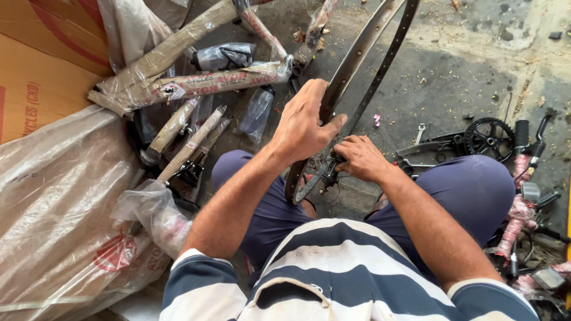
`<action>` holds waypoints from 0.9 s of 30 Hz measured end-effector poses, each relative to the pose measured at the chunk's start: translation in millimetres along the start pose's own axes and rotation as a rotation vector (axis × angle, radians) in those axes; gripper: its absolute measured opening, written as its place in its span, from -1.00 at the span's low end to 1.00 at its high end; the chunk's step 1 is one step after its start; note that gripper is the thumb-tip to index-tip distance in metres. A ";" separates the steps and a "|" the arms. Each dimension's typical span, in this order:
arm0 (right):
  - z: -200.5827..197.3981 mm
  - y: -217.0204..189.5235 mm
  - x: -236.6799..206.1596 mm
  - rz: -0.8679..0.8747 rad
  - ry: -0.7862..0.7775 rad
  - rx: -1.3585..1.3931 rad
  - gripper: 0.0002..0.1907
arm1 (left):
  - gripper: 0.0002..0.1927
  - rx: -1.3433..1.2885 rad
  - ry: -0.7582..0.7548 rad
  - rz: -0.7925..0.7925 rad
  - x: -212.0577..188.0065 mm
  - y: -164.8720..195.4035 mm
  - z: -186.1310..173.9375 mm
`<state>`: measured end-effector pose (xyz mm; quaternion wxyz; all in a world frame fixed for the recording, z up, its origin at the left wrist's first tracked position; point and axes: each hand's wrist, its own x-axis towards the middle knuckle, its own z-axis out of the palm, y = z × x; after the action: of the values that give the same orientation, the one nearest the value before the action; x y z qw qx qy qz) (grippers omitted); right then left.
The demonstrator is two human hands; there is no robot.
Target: The person sits on the ground and cleans a bicycle rim with a small white cloth, then removes the spokes from the hub by hand. The person handles the rim, spokes, and hub throughout the clip.
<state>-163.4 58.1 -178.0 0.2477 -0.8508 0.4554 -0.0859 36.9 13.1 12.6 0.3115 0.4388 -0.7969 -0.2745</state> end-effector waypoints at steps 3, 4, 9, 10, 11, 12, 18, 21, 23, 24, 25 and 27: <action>-7.6 -11.1 -0.5 0.008 -0.021 -0.018 -0.54 | -0.44 0.103 -0.023 0.026 7.2 4.4 -0.8; -8.7 -13.0 -0.8 0.008 -0.024 -0.017 -0.54 | -0.43 0.128 -0.040 -0.010 9.7 6.0 -0.9; -3.5 -8.2 -0.8 0.049 -0.011 -0.033 -0.53 | -0.37 0.175 -0.171 -0.222 12.5 7.9 -7.3; -1.7 -5.7 -0.3 0.059 -0.006 -0.031 -0.53 | -0.34 0.166 -0.127 -0.072 10.0 6.5 -9.8; -0.8 -2.9 0.3 0.040 0.013 -0.043 -0.52 | -0.30 0.155 -0.086 0.078 5.4 4.1 -14.2; -0.7 -0.6 0.8 0.020 0.033 -0.053 -0.51 | -0.26 0.144 -0.047 0.230 1.9 2.1 -16.3; -13.4 -3.4 3.4 0.069 -0.116 -0.119 -0.40 | -0.46 0.233 -0.007 -0.053 -5.2 -2.4 -8.9; -16.3 -19.0 6.0 0.106 -0.203 -0.239 -0.39 | -0.51 0.271 0.040 -0.107 -0.2 4.8 -6.4; -14.3 -31.5 8.7 0.135 -0.235 -0.286 -0.37 | -0.52 0.251 0.048 -0.159 6.1 11.2 -4.4; -11.6 -38.7 10.5 0.156 -0.255 -0.288 -0.35 | -0.53 0.239 0.053 -0.188 8.9 13.6 -3.3; -9.6 -44.4 10.3 0.178 -0.275 -0.292 -0.33 | -0.54 0.259 0.067 -0.205 11.9 15.3 -1.6; -4.5 -56.1 10.4 0.194 -0.136 -0.264 -0.31 | -0.56 0.301 0.096 -0.236 17.3 14.5 0.7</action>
<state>-118.0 74.1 -147.0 0.1710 -0.8320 0.5248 0.0565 21.4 4.9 26.9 0.2459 0.5835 -0.7561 -0.1657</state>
